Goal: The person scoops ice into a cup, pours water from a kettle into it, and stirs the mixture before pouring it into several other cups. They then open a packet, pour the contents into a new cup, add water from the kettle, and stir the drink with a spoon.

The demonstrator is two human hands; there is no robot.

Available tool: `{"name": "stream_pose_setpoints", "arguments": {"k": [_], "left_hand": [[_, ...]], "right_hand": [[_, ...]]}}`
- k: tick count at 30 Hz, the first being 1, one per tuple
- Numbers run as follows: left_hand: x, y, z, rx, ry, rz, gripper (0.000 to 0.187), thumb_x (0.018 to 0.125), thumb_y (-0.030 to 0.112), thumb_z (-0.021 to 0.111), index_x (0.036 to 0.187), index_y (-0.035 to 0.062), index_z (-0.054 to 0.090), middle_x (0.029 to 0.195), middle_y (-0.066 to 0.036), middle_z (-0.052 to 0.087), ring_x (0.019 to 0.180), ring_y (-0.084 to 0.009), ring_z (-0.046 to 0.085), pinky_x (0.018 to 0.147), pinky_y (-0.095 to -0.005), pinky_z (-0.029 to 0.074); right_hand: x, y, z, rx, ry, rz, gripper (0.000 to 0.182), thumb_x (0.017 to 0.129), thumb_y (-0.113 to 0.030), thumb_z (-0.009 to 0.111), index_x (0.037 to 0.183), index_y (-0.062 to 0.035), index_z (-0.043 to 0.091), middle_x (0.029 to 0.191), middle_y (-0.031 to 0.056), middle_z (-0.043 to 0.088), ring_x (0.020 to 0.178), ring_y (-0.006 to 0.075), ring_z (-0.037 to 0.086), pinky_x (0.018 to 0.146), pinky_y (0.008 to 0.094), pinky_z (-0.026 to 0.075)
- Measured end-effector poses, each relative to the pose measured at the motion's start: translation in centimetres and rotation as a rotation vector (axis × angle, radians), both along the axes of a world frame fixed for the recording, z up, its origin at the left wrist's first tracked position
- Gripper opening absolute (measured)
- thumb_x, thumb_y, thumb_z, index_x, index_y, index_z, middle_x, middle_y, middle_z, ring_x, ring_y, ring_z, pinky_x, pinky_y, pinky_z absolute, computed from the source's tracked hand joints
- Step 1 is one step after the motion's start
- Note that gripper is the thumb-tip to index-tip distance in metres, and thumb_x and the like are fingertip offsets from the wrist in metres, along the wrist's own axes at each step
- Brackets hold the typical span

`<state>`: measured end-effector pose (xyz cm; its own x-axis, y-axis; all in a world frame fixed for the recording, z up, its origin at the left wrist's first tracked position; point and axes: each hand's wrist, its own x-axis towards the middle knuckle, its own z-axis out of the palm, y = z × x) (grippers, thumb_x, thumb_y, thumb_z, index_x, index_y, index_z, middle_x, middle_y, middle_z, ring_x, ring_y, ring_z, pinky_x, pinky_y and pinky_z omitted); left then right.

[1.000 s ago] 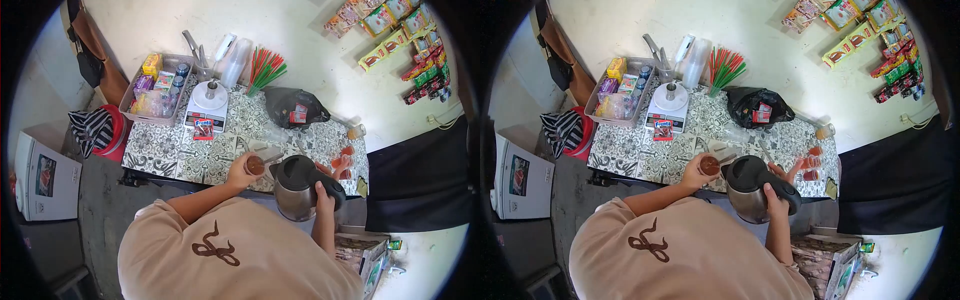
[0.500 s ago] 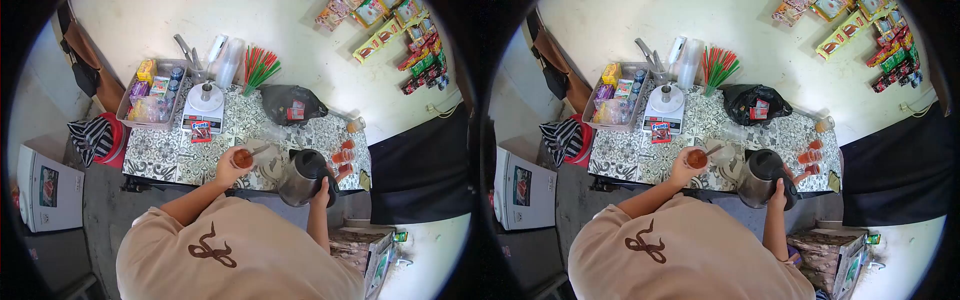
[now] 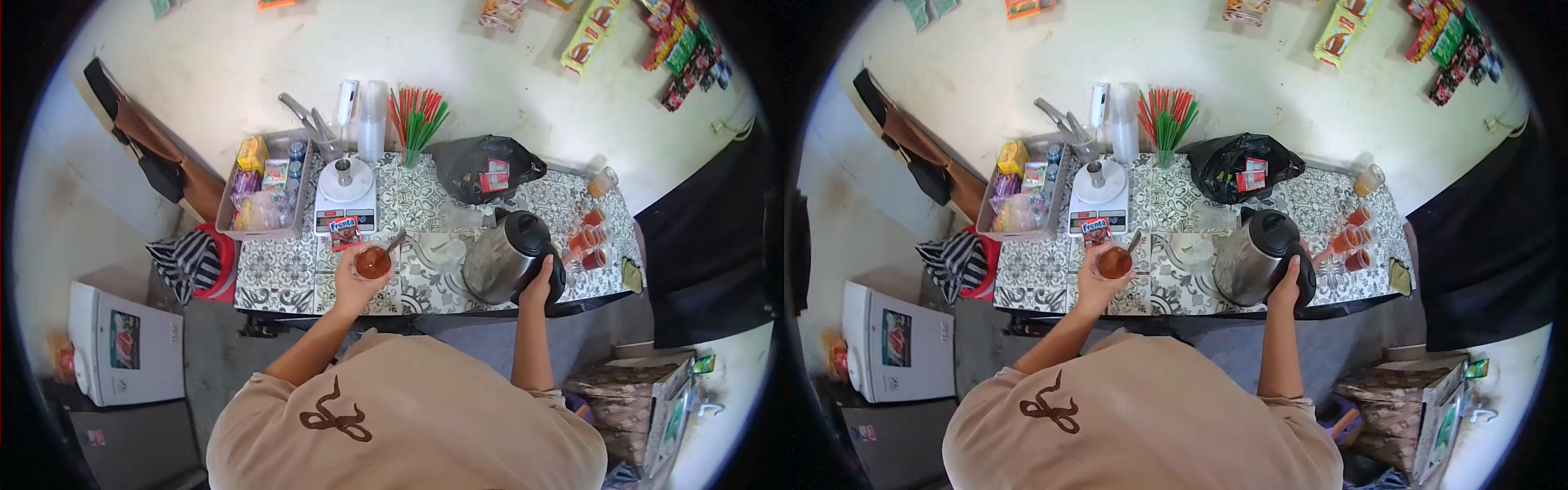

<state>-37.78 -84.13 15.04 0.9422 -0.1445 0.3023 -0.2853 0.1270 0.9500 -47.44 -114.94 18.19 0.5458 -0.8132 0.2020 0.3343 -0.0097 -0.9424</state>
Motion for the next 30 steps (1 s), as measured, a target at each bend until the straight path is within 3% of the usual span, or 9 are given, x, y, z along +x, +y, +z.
{"name": "stream_pose_setpoints", "arguments": {"k": [6,9,11,14,16,18,23,27,30], "left_hand": [[0.2,0.4,3.2,0.010,0.003,-0.092,0.064,0.059,0.001,0.079,0.114,0.0030,0.047,0.102,-0.006,0.055,0.099,-0.0154,0.054,0.087,-0.0281,0.043],[0.4,0.1,4.9,0.074,-0.080,-0.077,0.066,0.058,0.001,0.080,0.115,0.0025,0.047,0.103,-0.007,0.055,0.098,-0.0172,0.055,0.088,-0.0290,0.043],[0.5,-0.4,5.9,0.111,-0.136,-0.084,0.066,0.058,0.001,0.080,0.115,0.0021,0.048,0.104,-0.008,0.055,0.098,-0.0180,0.055,0.088,-0.0298,0.043],[0.5,-1.4,6.4,0.118,-0.072,-0.151,0.066,0.058,0.002,0.080,0.115,0.0019,0.048,0.103,-0.008,0.055,0.099,-0.0175,0.055,0.088,-0.0298,0.044],[-0.1,-2.7,7.8,0.100,-0.072,-0.195,0.066,0.058,0.003,0.080,0.115,0.0009,0.047,0.104,-0.009,0.056,0.098,-0.0172,0.055,0.087,-0.0294,0.044],[-0.5,-3.6,8.3,0.076,-0.008,-0.261,0.066,0.059,0.003,0.080,0.115,0.0004,0.046,0.104,-0.009,0.056,0.098,-0.0170,0.056,0.086,-0.0290,0.044],[-1.4,-6.5,7.6,0.032,-0.083,-0.437,0.067,0.058,0.001,0.080,0.116,0.0006,0.045,0.105,-0.008,0.055,0.098,-0.0155,0.054,0.087,-0.0290,0.044],[-2.6,-9.0,6.5,-0.163,0.078,-0.646,0.071,0.057,0.000,0.080,0.118,0.0011,0.043,0.109,-0.009,0.054,0.100,-0.0168,0.054,0.087,-0.0307,0.044],[-2.7,-10.6,5.3,-0.153,-0.045,-0.710,0.071,0.057,-0.001,0.079,0.119,0.0018,0.043,0.110,-0.010,0.054,0.100,-0.0184,0.055,0.088,-0.0317,0.045]], "right_hand": [[1.2,0.1,-2.5,0.005,0.086,0.117,0.055,0.093,-0.039,0.040,0.141,-0.0167,0.023,0.131,0.0087,0.041,0.117,0.0179,0.040,0.096,0.0290,0.032],[1.5,0.1,-4.7,0.037,0.265,0.038,0.057,0.094,-0.037,0.041,0.138,-0.0048,0.025,0.134,0.0115,0.038,0.121,0.0205,0.037,0.100,0.0295,0.027],[1.0,0.0,-6.6,-0.043,0.532,-0.123,0.062,0.090,-0.051,0.041,0.115,0.0052,0.047,0.087,0.0073,0.056,0.074,0.0162,0.049,0.070,0.0295,0.040],[0.9,4.2,-5.7,-0.251,0.286,-0.289,0.055,0.088,-0.029,0.052,0.126,0.0083,0.034,0.126,0.0216,0.041,0.116,0.0330,0.039,0.099,0.0361,0.028],[-0.7,7.9,-5.7,-0.517,0.460,-0.427,0.064,0.082,-0.023,0.058,0.130,0.0073,0.026,0.129,0.0225,0.033,0.119,0.0375,0.031,0.098,0.0423,0.027],[-2.5,10.5,-2.8,-0.561,0.325,-0.227,0.077,0.077,-0.023,0.064,0.133,0.0054,0.020,0.130,0.0231,0.028,0.121,0.0369,0.026,0.097,0.0462,0.027],[-3.4,12.0,4.5,-0.519,0.092,0.323,0.105,0.065,-0.026,0.076,0.137,0.0032,0.004,0.124,0.0225,0.035,0.115,0.0314,0.037,0.094,0.0432,0.031],[-3.6,12.5,6.9,-0.738,0.157,0.249,0.120,0.060,-0.030,0.081,0.136,0.0020,-0.006,0.124,0.0222,0.037,0.112,0.0307,0.043,0.093,0.0400,0.036],[-3.2,12.9,7.3,-0.655,0.225,0.173,0.121,0.060,-0.027,0.082,0.135,0.0018,-0.009,0.122,0.0222,0.038,0.110,0.0302,0.046,0.092,0.0393,0.038]]}}
